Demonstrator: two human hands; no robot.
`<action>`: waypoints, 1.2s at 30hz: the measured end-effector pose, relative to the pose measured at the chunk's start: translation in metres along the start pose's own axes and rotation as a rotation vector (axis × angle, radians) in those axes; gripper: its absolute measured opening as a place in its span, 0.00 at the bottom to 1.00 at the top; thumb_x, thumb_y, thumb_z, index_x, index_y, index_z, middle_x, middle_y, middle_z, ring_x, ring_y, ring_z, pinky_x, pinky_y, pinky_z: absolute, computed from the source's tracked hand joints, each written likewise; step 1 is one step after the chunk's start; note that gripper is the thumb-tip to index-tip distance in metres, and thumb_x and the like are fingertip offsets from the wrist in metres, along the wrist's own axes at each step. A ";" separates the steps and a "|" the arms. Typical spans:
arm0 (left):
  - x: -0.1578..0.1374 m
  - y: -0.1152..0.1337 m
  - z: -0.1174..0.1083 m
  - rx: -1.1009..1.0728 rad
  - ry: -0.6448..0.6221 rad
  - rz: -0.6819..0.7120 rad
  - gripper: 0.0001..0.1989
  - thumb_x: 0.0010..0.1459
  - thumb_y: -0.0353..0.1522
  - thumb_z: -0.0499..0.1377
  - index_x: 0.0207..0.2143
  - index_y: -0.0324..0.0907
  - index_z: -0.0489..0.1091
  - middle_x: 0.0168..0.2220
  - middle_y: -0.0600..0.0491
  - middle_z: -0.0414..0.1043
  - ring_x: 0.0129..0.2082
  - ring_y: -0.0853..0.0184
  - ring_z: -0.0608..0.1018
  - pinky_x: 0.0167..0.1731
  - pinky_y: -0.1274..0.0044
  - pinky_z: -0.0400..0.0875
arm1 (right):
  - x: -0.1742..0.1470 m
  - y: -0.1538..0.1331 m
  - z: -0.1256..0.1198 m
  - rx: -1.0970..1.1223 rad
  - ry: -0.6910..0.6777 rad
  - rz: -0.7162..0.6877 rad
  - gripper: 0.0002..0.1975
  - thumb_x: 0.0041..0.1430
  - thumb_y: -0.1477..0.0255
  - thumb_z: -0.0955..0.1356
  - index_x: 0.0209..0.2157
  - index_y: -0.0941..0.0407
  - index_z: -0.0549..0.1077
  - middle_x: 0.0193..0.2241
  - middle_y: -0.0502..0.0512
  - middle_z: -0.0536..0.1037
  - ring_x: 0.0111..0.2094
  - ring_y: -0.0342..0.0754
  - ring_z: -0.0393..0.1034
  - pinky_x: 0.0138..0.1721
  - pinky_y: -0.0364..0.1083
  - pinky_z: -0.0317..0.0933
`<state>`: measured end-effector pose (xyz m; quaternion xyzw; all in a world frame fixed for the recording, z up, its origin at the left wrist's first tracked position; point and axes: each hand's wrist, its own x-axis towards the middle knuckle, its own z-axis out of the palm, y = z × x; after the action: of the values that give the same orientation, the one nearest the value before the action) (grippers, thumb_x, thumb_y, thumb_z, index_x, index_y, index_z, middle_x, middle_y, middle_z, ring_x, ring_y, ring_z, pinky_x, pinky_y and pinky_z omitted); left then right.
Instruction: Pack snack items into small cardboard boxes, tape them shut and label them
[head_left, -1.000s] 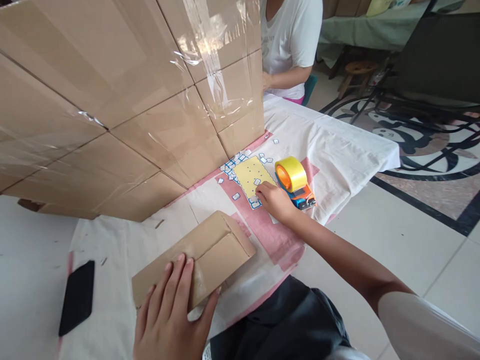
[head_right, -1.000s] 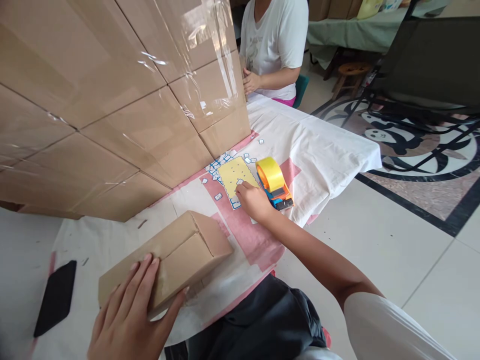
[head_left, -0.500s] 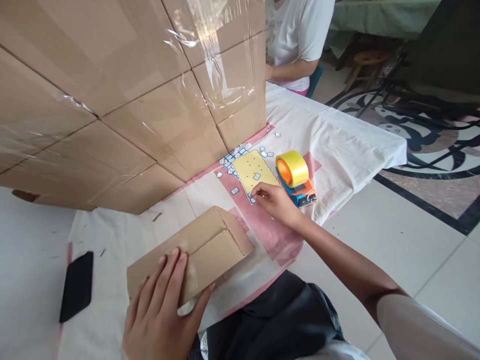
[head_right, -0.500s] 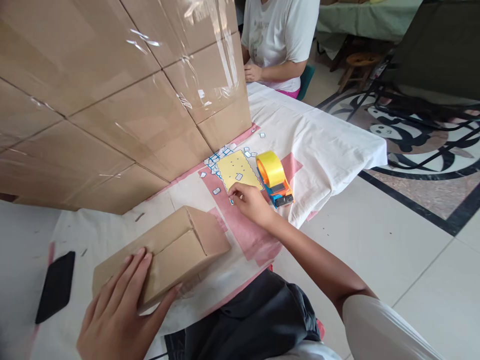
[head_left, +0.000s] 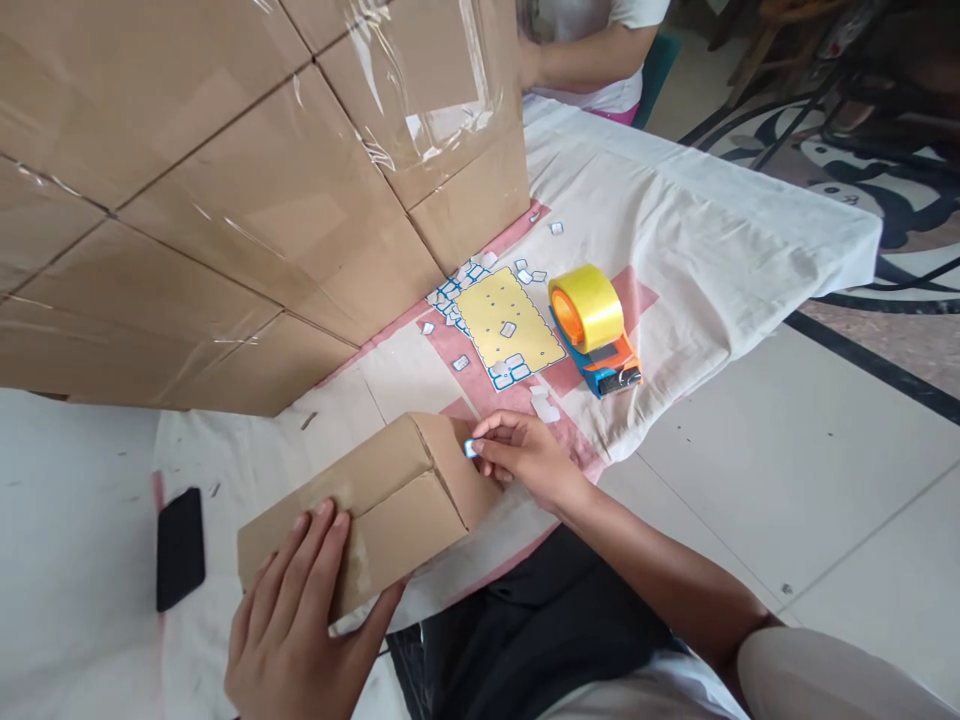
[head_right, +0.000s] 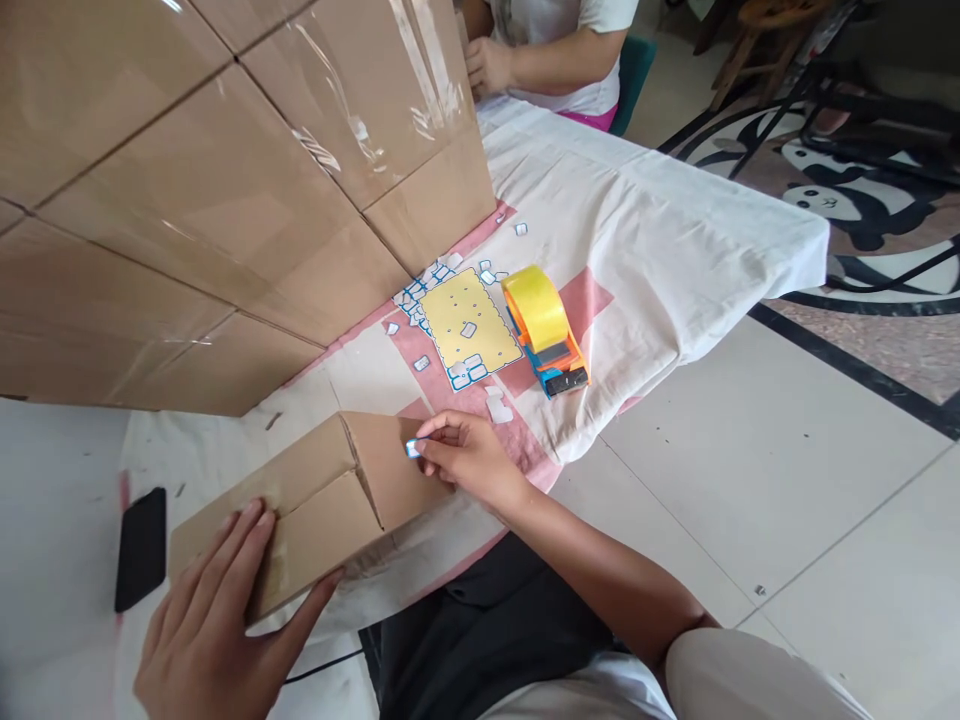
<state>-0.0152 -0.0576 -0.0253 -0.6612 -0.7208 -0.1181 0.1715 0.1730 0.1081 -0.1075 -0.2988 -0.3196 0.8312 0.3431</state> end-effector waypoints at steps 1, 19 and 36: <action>0.000 0.000 0.000 0.001 -0.001 -0.002 0.39 0.55 0.39 0.68 0.67 0.48 0.59 0.61 0.47 0.71 0.60 0.51 0.72 0.60 0.64 0.63 | 0.000 0.000 -0.002 0.000 -0.004 -0.019 0.15 0.51 0.63 0.77 0.32 0.57 0.72 0.21 0.46 0.71 0.21 0.38 0.63 0.19 0.38 0.49; 0.002 0.002 0.000 0.030 -0.022 -0.025 0.39 0.54 0.38 0.68 0.67 0.47 0.60 0.61 0.46 0.70 0.59 0.50 0.73 0.58 0.64 0.64 | 0.002 -0.020 -0.011 -0.585 -0.347 -0.429 0.24 0.64 0.80 0.63 0.60 0.53 0.62 0.39 0.51 0.71 0.38 0.42 0.70 0.41 0.43 0.67; 0.005 0.006 -0.001 0.038 -0.039 -0.016 0.39 0.55 0.39 0.67 0.67 0.47 0.59 0.61 0.45 0.71 0.60 0.50 0.73 0.58 0.63 0.64 | -0.022 0.021 -0.004 -0.538 -0.082 -0.507 0.24 0.68 0.79 0.59 0.60 0.46 0.71 0.46 0.57 0.70 0.50 0.47 0.68 0.53 0.49 0.65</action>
<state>-0.0095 -0.0533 -0.0225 -0.6540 -0.7314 -0.0928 0.1692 0.1807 0.0804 -0.1194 -0.2560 -0.6040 0.6173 0.4341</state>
